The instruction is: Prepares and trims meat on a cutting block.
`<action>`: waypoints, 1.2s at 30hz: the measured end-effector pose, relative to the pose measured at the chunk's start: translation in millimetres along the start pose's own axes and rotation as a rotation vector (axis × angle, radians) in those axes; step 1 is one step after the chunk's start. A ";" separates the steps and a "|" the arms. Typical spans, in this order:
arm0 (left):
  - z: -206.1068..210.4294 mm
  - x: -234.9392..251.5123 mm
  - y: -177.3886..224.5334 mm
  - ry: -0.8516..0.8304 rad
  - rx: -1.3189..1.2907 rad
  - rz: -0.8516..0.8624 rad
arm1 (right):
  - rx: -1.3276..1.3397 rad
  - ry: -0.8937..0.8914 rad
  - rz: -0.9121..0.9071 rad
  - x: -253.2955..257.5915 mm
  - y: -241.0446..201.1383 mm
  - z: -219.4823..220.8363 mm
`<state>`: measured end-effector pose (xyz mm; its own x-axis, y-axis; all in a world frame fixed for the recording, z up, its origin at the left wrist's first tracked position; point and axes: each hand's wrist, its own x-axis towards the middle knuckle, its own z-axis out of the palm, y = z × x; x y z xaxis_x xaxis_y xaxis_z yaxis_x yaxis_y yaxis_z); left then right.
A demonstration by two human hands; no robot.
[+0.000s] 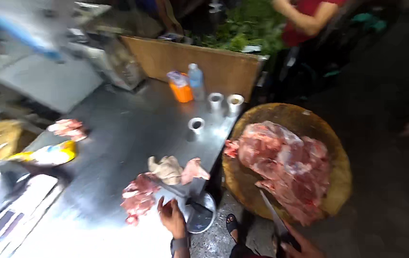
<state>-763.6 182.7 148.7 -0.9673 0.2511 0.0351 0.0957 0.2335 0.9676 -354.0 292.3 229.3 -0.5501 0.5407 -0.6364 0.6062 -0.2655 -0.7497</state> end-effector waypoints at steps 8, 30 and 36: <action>35.7 -201.8 -10.2 -0.516 0.159 -0.156 | -0.004 0.014 -0.049 3.1 37.1 -70.7; 279.1 -353.3 40.7 -0.318 0.110 -0.698 | -0.294 -0.159 -0.177 16.3 102.3 -351.9; 291.9 -335.5 25.7 -0.290 0.119 -0.683 | -0.364 -0.202 -0.225 40.1 77.2 -359.2</action>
<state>-368.1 378.7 88.9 -0.7217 0.2475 -0.6464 -0.4628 0.5219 0.7166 -123.0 580.2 211.1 -0.7698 0.3772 -0.5149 0.6010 0.1570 -0.7836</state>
